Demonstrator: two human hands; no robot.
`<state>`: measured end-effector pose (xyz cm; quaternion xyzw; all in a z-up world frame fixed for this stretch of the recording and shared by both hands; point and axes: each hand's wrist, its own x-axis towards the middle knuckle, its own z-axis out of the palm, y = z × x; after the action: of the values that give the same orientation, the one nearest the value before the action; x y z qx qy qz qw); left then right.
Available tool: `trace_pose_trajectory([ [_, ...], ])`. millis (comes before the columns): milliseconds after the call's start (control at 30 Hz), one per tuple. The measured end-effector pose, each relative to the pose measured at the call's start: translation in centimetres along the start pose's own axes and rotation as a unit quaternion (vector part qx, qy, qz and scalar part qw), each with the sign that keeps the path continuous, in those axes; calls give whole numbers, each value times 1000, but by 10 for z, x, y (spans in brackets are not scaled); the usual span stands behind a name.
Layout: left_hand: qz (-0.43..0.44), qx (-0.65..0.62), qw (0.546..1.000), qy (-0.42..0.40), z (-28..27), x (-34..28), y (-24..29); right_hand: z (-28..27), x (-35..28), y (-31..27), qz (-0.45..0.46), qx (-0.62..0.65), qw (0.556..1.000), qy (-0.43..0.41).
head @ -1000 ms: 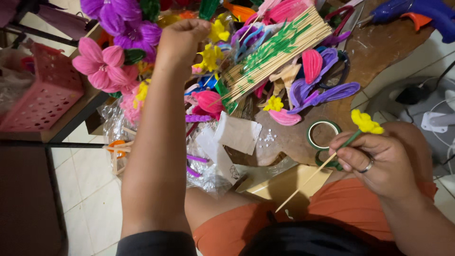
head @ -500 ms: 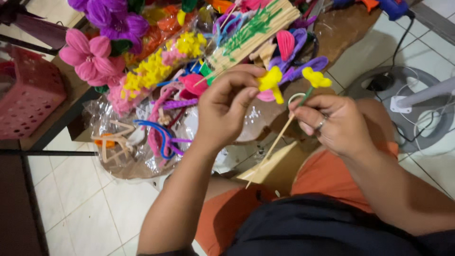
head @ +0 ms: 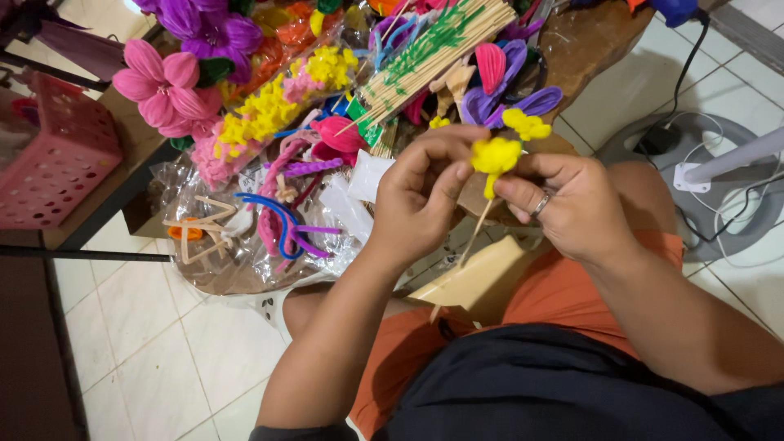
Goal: The person attaches yellow flower-shaped cutouts to wooden sticks. They wrap the sticks with green tape and use a glue gun to secure more flower heads, eventually grouping multiple flowers together.
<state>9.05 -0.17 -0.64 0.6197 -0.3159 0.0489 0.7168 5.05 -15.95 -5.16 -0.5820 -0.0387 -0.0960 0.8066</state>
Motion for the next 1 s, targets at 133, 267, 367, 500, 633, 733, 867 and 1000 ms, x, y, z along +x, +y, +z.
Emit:
trace_pose_trajectory([
  [133,-106,-28,992,55,6,-18,-10,-1,-1,-5,-21,-24,999,-5],
  [267,-149,0,985,83,10,-32,-21,-4,-2,1,-42,-34,998,-13],
  [367,-167,-26,979,116,13,-34,-18,-3,-5,6,-48,-15,999,-15],
  [500,-222,-77,962,139,18,-41,-18,-5,-5,13,-54,-34,998,-9],
  [633,-221,-54,964,133,16,-43,-5,7,-5,1,-85,-46,995,-16],
  [733,-207,-60,966,146,17,-46,1,20,-7,-16,-84,-45,995,-21],
  [867,-196,-75,966,149,14,-49,4,26,-13,-21,-72,-56,996,-21],
  [1000,-189,-35,971,139,14,-45,11,22,-11,-11,-56,-38,997,-26],
])
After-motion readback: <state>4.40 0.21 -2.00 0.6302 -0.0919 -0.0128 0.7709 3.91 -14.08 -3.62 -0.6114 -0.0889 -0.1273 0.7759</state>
